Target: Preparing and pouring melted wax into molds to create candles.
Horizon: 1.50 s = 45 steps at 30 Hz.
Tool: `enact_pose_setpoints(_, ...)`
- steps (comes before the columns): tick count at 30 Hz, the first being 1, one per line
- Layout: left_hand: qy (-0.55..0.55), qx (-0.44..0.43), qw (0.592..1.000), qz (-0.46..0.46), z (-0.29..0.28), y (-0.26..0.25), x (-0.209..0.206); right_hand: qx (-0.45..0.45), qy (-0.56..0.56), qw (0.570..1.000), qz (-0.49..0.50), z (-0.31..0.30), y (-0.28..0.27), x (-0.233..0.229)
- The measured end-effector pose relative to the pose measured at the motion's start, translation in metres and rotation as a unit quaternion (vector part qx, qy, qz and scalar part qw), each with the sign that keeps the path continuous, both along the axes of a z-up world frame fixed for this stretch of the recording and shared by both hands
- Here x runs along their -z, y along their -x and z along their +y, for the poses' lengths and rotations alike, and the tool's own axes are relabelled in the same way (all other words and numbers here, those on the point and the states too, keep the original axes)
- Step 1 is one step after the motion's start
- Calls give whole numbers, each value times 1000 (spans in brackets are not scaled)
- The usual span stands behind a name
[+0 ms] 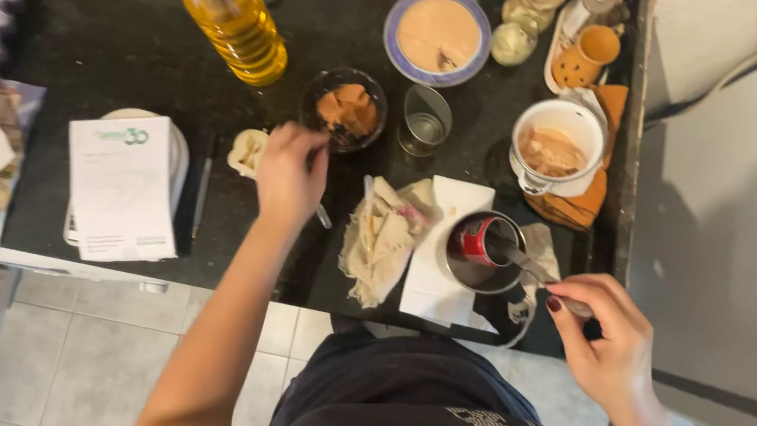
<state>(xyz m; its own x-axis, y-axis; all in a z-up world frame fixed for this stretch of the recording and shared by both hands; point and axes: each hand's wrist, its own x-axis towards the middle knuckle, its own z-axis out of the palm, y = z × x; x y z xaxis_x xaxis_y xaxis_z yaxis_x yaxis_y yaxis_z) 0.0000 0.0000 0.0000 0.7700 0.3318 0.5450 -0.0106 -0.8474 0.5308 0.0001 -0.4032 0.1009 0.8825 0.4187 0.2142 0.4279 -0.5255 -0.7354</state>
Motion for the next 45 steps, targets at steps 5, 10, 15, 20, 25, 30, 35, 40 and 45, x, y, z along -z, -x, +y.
enact_pose_setpoints(5, -46, -12, 993, 110, 34, -76, 39, 4, -17, 1000, -6, 11, 6, -1)
enact_pose_setpoints(10, -75, -30, 967, 242, 36, -113, 58, 31, -25, 999, 9, 13, 10, -1)
enact_pose_setpoints(15, -36, -49, 946, 318, 39, -119, 67, 35, -37, 999, 15, 10, 12, 4)
enact_pose_setpoints(20, 28, -68, 951, 301, 39, -107, 44, 47, -22, 998, 21, 10, 12, 1)
enact_pose_setpoints(25, 69, 47, 987, 136, -11, -69, -21, 61, 0, 998, -6, 4, 15, -16)
enact_pose_setpoints(30, 181, 298, 933, 84, -117, -25, -91, 72, -3, 997, -40, -4, 22, -27)
enact_pose_setpoints(35, 41, 341, 936, 78, -158, -27, -82, 72, 4, 997, -18, -8, 24, -35)
enact_pose_setpoints(40, 9, 345, 934, 91, -141, -17, -95, 59, 11, 998, -9, -11, 23, -35)
enact_pose_setpoints(45, 46, 235, 967, 89, -98, 14, -115, 3, 4, 1000, -11, -13, 24, -36)
